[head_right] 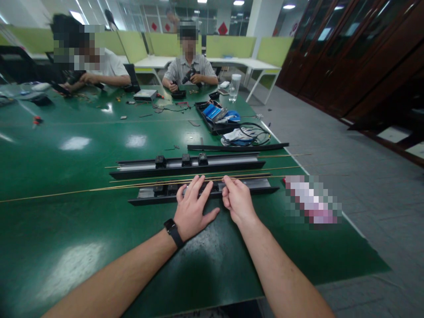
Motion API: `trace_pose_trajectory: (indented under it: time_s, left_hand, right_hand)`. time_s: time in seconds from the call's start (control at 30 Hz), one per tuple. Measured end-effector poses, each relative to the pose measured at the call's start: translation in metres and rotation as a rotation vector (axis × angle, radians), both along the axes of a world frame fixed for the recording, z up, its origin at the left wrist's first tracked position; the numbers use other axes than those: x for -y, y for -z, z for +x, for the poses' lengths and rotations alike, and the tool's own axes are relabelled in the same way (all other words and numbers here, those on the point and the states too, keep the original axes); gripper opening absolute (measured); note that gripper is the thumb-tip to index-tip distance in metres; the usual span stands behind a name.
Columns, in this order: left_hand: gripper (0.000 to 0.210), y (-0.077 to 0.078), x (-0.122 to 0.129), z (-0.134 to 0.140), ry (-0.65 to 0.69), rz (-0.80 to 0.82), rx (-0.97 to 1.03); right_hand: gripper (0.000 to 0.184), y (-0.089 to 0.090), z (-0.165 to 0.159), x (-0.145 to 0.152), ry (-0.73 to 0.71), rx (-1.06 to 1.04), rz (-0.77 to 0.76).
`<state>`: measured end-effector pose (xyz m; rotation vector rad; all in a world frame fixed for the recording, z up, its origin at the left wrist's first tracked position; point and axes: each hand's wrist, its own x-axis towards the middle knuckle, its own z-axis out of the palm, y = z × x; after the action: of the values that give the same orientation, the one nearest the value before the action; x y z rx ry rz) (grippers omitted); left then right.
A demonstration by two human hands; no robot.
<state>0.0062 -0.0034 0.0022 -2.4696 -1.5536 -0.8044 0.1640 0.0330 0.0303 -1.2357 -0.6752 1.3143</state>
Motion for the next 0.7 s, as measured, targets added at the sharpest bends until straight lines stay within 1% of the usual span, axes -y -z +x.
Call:
trace_pose_trajectory:
  time_s: [0.4, 0.7]
  left_hand:
    - [0.071, 0.0, -0.0005, 0.0004, -0.007, -0.006, 0.003]
    - [0.072, 0.0004, -0.0007, 0.0002, -0.001, 0.005, 0.002]
  right_hand:
    - [0.035, -0.0013, -0.0009, 0.0002, -0.009, 0.015, -0.02]
    - [0.031, 0.0008, -0.0008, -0.0001, 0.013, -0.008, 0.001]
